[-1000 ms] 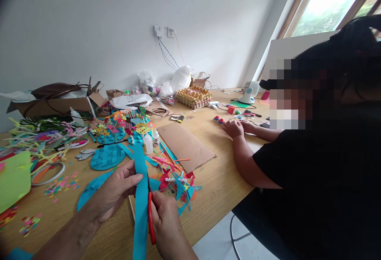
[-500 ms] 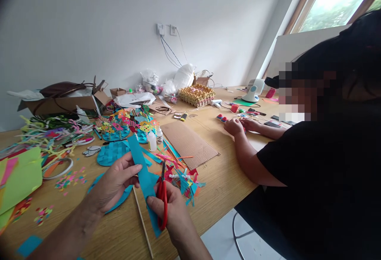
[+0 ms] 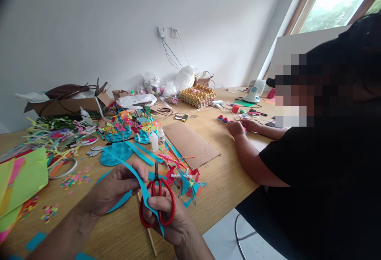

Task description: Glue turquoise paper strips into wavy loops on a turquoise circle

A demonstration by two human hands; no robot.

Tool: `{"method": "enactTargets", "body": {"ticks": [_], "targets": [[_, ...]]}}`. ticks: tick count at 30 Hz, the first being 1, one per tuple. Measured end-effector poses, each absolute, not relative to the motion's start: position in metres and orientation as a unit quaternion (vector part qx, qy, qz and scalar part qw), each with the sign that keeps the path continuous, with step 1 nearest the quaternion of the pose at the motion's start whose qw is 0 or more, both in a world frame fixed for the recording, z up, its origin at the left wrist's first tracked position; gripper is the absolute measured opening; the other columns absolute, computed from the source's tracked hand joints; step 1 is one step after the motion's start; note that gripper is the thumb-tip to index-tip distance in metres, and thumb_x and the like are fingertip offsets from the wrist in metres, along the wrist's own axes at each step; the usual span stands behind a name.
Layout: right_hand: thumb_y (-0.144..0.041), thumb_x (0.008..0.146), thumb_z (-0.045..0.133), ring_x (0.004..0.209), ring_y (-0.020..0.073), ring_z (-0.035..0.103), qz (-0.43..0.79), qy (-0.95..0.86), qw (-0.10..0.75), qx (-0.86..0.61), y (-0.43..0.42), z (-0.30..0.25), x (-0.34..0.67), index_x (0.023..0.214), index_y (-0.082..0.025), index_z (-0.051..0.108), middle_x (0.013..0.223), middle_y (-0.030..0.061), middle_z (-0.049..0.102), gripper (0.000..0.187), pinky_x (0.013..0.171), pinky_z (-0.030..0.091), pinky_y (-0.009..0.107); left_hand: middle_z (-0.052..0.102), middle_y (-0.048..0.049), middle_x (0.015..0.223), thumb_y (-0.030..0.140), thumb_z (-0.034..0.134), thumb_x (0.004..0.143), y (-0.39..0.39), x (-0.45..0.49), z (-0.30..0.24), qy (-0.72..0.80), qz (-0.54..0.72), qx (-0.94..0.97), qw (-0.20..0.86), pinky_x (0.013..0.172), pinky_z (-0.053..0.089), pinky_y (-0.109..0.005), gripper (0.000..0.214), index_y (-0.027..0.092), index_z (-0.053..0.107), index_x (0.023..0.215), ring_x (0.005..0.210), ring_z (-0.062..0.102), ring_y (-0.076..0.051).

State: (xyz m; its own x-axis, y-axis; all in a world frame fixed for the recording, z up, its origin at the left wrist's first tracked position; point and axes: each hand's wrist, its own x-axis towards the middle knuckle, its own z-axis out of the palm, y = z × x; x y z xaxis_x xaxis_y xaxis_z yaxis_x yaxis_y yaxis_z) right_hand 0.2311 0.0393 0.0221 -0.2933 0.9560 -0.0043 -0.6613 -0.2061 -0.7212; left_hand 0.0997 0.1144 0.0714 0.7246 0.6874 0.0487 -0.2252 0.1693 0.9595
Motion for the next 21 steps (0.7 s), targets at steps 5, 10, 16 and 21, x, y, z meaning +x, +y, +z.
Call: {"method": "enactTargets", "body": {"ticks": [5, 10, 16, 21], "targets": [[-0.049, 0.074, 0.057, 0.052, 0.0084, 0.041, 0.621, -0.363, 0.601, -0.349, 0.04, 0.023, 0.237, 0.076, -0.015, 0.056, 0.058, -0.0019, 0.048, 0.034, 0.05, 0.03, 0.021, 0.058, 0.0011, 0.062, 0.027, 0.068, 0.068, 0.115, 0.101, 0.072, 0.255, 0.343, 0.55, 0.717, 0.047, 0.034, -0.019, 0.013, 0.017, 0.064, 0.075, 0.051, 0.045, -0.008], [-0.046, 0.064, 0.068, 0.051, 0.0072, 0.035, 0.543, -0.42, 0.601, -0.409, 0.038, 0.032, 0.245, 0.074, -0.015, 0.054, 0.058, -0.0041, 0.044, 0.035, 0.047, 0.027, 0.019, 0.058, 0.0016, 0.066, 0.027, 0.064, 0.071, 0.114, 0.101, 0.072, 0.278, 0.366, 0.565, 0.685, 0.046, 0.036, -0.019, 0.016, 0.018, 0.061, 0.084, 0.053, 0.046, -0.009], [-0.045, 0.065, 0.066, 0.045, 0.0055, 0.029, 0.537, -0.412, 0.579, -0.455, 0.037, 0.039, 0.238, 0.062, -0.017, 0.044, 0.05, -0.0069, 0.037, 0.036, 0.043, 0.023, 0.018, 0.059, 0.0015, 0.069, 0.026, 0.064, 0.07, 0.114, 0.106, 0.074, 0.29, 0.367, 0.601, 0.649, 0.048, 0.04, -0.02, 0.017, 0.017, 0.057, 0.084, 0.056, 0.049, -0.01], [-0.047, 0.065, 0.066, 0.048, 0.0057, 0.031, 0.536, -0.43, 0.575, -0.445, 0.037, 0.044, 0.237, 0.064, -0.017, 0.043, 0.054, -0.0059, 0.039, 0.037, 0.044, 0.024, 0.018, 0.06, 0.0005, 0.061, 0.027, 0.064, 0.067, 0.11, 0.108, 0.077, 0.336, 0.343, 0.62, 0.621, 0.049, 0.043, -0.022, 0.015, 0.014, 0.057, 0.072, 0.051, 0.051, -0.011]]}}
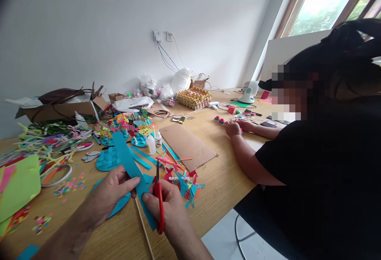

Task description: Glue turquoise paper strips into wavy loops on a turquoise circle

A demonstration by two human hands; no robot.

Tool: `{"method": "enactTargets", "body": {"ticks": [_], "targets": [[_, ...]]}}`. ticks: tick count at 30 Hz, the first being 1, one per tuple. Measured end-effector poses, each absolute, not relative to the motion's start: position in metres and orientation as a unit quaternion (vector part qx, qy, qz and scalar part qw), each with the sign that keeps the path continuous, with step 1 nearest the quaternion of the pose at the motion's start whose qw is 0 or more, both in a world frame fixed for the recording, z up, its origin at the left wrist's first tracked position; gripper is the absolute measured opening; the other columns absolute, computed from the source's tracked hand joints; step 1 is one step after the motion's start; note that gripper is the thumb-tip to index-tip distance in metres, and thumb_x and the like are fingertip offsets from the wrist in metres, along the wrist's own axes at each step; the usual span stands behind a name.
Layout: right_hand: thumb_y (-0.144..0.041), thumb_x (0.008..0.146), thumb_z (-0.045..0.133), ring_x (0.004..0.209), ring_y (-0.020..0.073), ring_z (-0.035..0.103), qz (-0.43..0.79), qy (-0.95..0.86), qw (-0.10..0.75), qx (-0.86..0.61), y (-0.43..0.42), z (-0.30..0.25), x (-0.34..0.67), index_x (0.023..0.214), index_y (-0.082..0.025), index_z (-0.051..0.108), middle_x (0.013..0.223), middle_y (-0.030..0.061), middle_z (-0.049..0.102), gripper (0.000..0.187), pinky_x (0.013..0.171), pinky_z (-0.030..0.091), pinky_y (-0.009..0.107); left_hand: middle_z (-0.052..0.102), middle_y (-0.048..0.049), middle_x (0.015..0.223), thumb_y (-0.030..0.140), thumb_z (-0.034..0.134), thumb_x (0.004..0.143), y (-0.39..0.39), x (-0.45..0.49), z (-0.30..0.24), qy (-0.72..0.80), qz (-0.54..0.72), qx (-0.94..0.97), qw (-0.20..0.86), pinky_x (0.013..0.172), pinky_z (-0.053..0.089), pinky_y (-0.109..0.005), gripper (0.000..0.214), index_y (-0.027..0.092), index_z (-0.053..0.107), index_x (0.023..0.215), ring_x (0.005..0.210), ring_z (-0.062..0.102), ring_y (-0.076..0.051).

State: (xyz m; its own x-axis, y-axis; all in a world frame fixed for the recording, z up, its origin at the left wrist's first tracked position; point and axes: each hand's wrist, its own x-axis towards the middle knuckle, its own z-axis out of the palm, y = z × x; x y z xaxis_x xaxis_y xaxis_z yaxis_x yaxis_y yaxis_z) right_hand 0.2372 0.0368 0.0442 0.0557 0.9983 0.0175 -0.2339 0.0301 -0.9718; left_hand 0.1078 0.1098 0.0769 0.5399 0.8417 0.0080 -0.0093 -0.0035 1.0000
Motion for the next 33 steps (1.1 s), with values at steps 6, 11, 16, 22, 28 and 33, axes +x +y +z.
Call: {"method": "enactTargets", "body": {"ticks": [6, 11, 16, 22, 28, 33], "targets": [[-0.05, 0.082, 0.044, 0.055, 0.0109, 0.044, 0.451, -0.5, 0.542, -0.503, 0.044, 0.032, 0.256, 0.07, -0.017, 0.048, 0.058, -0.0021, 0.046, 0.035, 0.053, 0.036, 0.022, 0.06, 0.0011, 0.061, 0.03, 0.064, 0.07, 0.108, 0.098, 0.085, 0.302, 0.349, 0.574, 0.677, 0.049, 0.046, -0.022, 0.017, 0.016, 0.055, 0.074, 0.052, 0.054, -0.011], [-0.048, 0.083, 0.042, 0.054, 0.0105, 0.04, 0.392, -0.56, 0.458, -0.568, 0.042, 0.029, 0.255, 0.06, -0.017, 0.046, 0.056, -0.0025, 0.044, 0.038, 0.05, 0.033, 0.021, 0.058, 0.0028, 0.058, 0.029, 0.064, 0.07, 0.107, 0.096, 0.09, 0.271, 0.327, 0.548, 0.721, 0.046, 0.044, -0.019, 0.017, 0.016, 0.054, 0.075, 0.051, 0.053, -0.01], [-0.053, 0.081, 0.041, 0.053, 0.0093, 0.035, 0.442, -0.583, 0.453, -0.51, 0.029, 0.049, 0.242, 0.057, -0.016, 0.044, 0.054, -0.0031, 0.039, 0.045, 0.049, 0.032, 0.021, 0.062, 0.0003, 0.063, 0.029, 0.063, 0.071, 0.11, 0.101, 0.085, 0.285, 0.319, 0.586, 0.689, 0.047, 0.044, -0.019, 0.017, 0.014, 0.055, 0.077, 0.052, 0.054, -0.009], [-0.053, 0.084, 0.037, 0.05, 0.0087, 0.04, 0.438, -0.578, 0.457, -0.515, 0.027, 0.048, 0.241, 0.055, -0.016, 0.041, 0.052, -0.0021, 0.044, 0.046, 0.047, 0.032, 0.019, 0.059, 0.001, 0.056, 0.032, 0.064, 0.068, 0.115, 0.104, 0.08, 0.313, 0.308, 0.603, 0.666, 0.045, 0.043, -0.021, 0.021, 0.013, 0.054, 0.071, 0.048, 0.052, -0.01], [-0.044, 0.084, 0.041, 0.048, 0.0083, 0.042, 0.434, -0.577, 0.442, -0.532, 0.027, 0.047, 0.24, 0.06, -0.015, 0.048, 0.052, -0.0029, 0.047, 0.038, 0.044, 0.03, 0.017, 0.06, 0.0008, 0.06, 0.03, 0.062, 0.071, 0.115, 0.103, 0.075, 0.285, 0.295, 0.604, 0.684, 0.046, 0.043, -0.019, 0.017, 0.014, 0.057, 0.073, 0.051, 0.052, -0.009], [-0.038, 0.086, 0.039, 0.046, 0.0085, 0.043, 0.436, -0.581, 0.426, -0.539, 0.028, 0.049, 0.238, 0.063, -0.016, 0.05, 0.046, -0.0044, 0.048, 0.033, 0.044, 0.029, 0.017, 0.06, 0.0009, 0.06, 0.029, 0.063, 0.069, 0.114, 0.101, 0.074, 0.283, 0.287, 0.591, 0.699, 0.045, 0.043, -0.019, 0.017, 0.014, 0.057, 0.075, 0.05, 0.052, -0.009]]}}
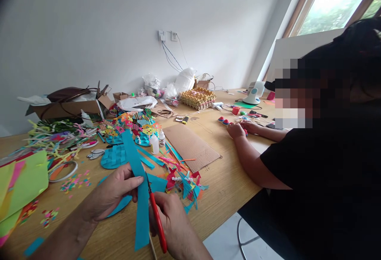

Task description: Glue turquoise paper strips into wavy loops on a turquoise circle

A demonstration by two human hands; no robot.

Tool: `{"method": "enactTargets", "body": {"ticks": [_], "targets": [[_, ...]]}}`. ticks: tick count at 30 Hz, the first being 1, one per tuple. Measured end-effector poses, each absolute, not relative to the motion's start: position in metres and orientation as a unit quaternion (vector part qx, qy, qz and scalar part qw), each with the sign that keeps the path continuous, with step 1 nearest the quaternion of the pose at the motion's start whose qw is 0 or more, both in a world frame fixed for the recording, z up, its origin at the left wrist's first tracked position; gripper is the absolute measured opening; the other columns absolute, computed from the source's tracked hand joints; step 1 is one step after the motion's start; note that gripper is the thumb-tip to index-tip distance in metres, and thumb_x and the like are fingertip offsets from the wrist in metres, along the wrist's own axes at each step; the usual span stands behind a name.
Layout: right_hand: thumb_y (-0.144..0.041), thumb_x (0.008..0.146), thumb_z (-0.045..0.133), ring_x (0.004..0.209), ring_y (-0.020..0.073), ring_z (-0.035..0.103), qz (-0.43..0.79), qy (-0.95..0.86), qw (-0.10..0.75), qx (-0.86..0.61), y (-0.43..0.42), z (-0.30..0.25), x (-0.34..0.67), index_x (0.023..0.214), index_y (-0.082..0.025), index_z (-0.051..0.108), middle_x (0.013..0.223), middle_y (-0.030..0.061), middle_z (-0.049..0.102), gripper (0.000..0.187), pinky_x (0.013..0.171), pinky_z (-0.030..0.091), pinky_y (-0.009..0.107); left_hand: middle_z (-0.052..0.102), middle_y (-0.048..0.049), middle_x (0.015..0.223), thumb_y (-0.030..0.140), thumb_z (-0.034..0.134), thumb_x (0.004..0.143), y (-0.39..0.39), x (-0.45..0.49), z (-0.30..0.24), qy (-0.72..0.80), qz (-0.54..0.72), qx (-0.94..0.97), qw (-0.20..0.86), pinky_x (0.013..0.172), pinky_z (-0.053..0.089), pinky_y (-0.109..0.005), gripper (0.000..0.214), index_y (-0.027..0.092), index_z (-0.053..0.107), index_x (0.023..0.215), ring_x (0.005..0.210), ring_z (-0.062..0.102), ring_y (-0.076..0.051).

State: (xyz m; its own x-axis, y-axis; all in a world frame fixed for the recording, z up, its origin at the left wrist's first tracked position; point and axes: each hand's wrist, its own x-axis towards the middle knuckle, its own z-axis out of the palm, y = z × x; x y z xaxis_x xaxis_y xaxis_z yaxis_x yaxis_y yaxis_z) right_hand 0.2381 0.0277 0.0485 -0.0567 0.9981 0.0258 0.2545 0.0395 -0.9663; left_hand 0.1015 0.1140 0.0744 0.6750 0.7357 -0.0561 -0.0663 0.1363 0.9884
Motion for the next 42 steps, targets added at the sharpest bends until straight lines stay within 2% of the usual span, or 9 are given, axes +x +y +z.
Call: {"method": "enactTargets", "body": {"ticks": [5, 11, 16, 22, 27, 33, 42], "targets": [[-0.037, 0.085, 0.04, 0.048, 0.0082, 0.041, 0.427, -0.587, 0.424, -0.541, 0.027, 0.05, 0.236, 0.058, -0.015, 0.047, 0.047, -0.005, 0.044, 0.036, 0.045, 0.028, 0.018, 0.061, 0.0005, 0.062, 0.028, 0.063, 0.069, 0.114, 0.101, 0.075, 0.287, 0.285, 0.587, 0.701, 0.044, 0.043, -0.019, 0.017, 0.014, 0.056, 0.077, 0.05, 0.052, -0.009], [-0.045, 0.084, 0.041, 0.052, 0.0088, 0.038, 0.397, -0.603, 0.431, -0.541, 0.029, 0.049, 0.236, 0.065, -0.013, 0.058, 0.054, -0.0037, 0.044, 0.041, 0.047, 0.026, 0.019, 0.06, 0.0006, 0.063, 0.028, 0.063, 0.068, 0.114, 0.101, 0.076, 0.289, 0.281, 0.578, 0.71, 0.045, 0.042, -0.019, 0.021, 0.014, 0.056, 0.083, 0.051, 0.052, -0.009], [-0.048, 0.084, 0.04, 0.053, 0.0098, 0.039, 0.378, -0.612, 0.445, -0.533, 0.03, 0.041, 0.235, 0.074, -0.013, 0.063, 0.055, -0.0025, 0.047, 0.043, 0.049, 0.028, 0.02, 0.06, 0.0008, 0.062, 0.031, 0.066, 0.065, 0.113, 0.102, 0.078, 0.293, 0.285, 0.567, 0.715, 0.044, 0.041, -0.019, 0.023, 0.015, 0.057, 0.079, 0.051, 0.052, -0.01], [-0.048, 0.083, 0.043, 0.053, 0.0095, 0.038, 0.366, -0.601, 0.457, -0.544, 0.029, 0.037, 0.233, 0.067, -0.012, 0.062, 0.055, -0.0025, 0.045, 0.043, 0.048, 0.028, 0.02, 0.062, -0.0008, 0.064, 0.033, 0.066, 0.065, 0.112, 0.103, 0.079, 0.295, 0.283, 0.57, 0.713, 0.045, 0.041, -0.019, 0.024, 0.014, 0.057, 0.077, 0.051, 0.052, -0.01], [-0.044, 0.086, 0.038, 0.058, 0.011, 0.042, 0.401, -0.595, 0.471, -0.514, 0.027, 0.049, 0.233, 0.079, -0.014, 0.064, 0.061, -0.0019, 0.05, 0.04, 0.054, 0.033, 0.02, 0.059, -0.0005, 0.06, 0.035, 0.065, 0.066, 0.112, 0.103, 0.077, 0.299, 0.278, 0.578, 0.707, 0.043, 0.041, -0.019, 0.025, 0.014, 0.056, 0.076, 0.049, 0.051, -0.01], [-0.041, 0.087, 0.038, 0.061, 0.0114, 0.043, 0.391, -0.606, 0.465, -0.513, 0.026, 0.051, 0.234, 0.083, -0.015, 0.065, 0.065, -0.0013, 0.054, 0.038, 0.056, 0.034, 0.019, 0.057, -0.0008, 0.055, 0.036, 0.066, 0.064, 0.112, 0.106, 0.075, 0.303, 0.251, 0.58, 0.714, 0.039, 0.039, -0.018, 0.026, 0.013, 0.056, 0.072, 0.044, 0.048, -0.009], [-0.044, 0.086, 0.039, 0.06, 0.0111, 0.044, 0.373, -0.613, 0.472, -0.513, 0.026, 0.041, 0.237, 0.082, -0.014, 0.066, 0.063, -0.0016, 0.052, 0.041, 0.055, 0.033, 0.019, 0.058, -0.0014, 0.055, 0.035, 0.068, 0.062, 0.112, 0.108, 0.074, 0.3, 0.238, 0.566, 0.731, 0.039, 0.037, -0.018, 0.026, 0.013, 0.056, 0.07, 0.043, 0.049, -0.009]]}}
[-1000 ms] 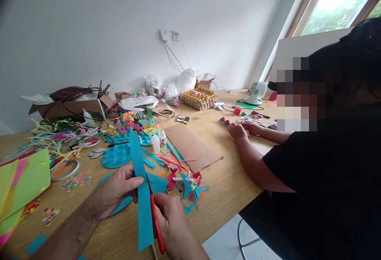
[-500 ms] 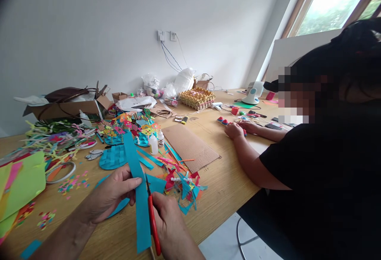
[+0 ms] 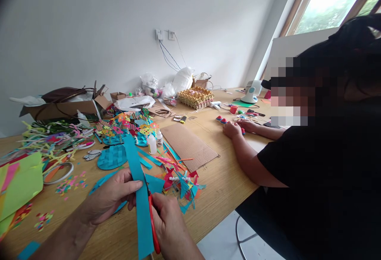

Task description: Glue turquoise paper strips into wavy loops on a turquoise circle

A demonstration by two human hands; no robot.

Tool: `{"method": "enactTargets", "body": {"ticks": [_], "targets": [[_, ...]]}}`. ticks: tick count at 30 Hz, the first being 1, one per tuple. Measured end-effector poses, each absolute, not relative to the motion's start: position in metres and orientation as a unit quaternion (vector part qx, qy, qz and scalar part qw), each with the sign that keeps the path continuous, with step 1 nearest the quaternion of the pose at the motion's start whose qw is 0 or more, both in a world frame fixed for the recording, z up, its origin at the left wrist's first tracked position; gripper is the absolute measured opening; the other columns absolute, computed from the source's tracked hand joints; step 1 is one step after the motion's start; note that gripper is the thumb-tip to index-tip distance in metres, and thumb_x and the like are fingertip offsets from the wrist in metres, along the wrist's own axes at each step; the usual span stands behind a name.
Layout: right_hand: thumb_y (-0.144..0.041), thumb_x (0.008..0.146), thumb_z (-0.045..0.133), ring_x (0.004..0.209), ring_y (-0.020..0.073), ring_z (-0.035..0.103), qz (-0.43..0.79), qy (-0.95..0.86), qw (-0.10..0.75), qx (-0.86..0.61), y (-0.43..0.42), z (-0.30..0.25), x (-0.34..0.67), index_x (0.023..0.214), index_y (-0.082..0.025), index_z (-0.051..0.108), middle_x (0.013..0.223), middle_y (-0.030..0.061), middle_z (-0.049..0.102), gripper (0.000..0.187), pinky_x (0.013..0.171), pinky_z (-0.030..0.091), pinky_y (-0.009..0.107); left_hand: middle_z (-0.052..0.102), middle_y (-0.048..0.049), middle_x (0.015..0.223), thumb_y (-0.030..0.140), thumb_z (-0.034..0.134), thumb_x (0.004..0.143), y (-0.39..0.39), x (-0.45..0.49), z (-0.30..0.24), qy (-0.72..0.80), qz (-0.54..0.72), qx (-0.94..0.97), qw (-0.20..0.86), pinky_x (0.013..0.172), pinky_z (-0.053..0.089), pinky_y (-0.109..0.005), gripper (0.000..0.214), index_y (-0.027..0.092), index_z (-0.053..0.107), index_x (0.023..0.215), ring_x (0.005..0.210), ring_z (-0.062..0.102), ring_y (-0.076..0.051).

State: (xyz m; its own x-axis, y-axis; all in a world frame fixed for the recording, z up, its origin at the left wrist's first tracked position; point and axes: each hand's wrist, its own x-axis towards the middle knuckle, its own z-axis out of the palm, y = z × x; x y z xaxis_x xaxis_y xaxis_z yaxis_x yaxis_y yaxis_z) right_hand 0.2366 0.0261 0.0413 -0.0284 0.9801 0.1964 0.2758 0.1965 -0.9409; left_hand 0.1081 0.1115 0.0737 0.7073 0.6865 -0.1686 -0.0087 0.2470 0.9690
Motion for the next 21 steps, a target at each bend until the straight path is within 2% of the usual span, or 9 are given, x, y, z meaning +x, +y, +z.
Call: {"method": "enactTargets", "body": {"ticks": [5, 12, 21], "targets": [[-0.046, 0.084, 0.042, 0.057, 0.0103, 0.042, 0.363, -0.606, 0.474, -0.526, 0.026, 0.038, 0.237, 0.078, -0.013, 0.066, 0.058, -0.0023, 0.049, 0.041, 0.053, 0.032, 0.019, 0.058, -0.0012, 0.055, 0.036, 0.068, 0.063, 0.112, 0.108, 0.074, 0.295, 0.241, 0.572, 0.726, 0.039, 0.038, -0.019, 0.028, 0.013, 0.057, 0.072, 0.043, 0.048, -0.009], [-0.043, 0.087, 0.038, 0.063, 0.0121, 0.047, 0.403, -0.599, 0.484, -0.494, 0.027, 0.049, 0.237, 0.083, -0.015, 0.066, 0.071, 0.0003, 0.059, 0.039, 0.059, 0.037, 0.019, 0.058, -0.0006, 0.055, 0.033, 0.064, 0.067, 0.113, 0.107, 0.07, 0.286, 0.231, 0.59, 0.718, 0.039, 0.039, -0.017, 0.023, 0.013, 0.057, 0.074, 0.043, 0.048, -0.008], [-0.043, 0.087, 0.039, 0.061, 0.0117, 0.048, 0.383, -0.607, 0.477, -0.508, 0.026, 0.043, 0.237, 0.08, -0.015, 0.066, 0.068, -0.0001, 0.059, 0.04, 0.058, 0.037, 0.019, 0.057, -0.0008, 0.052, 0.035, 0.067, 0.062, 0.111, 0.111, 0.072, 0.31, 0.207, 0.573, 0.73, 0.037, 0.037, -0.017, 0.024, 0.013, 0.057, 0.068, 0.041, 0.048, -0.008]]}}
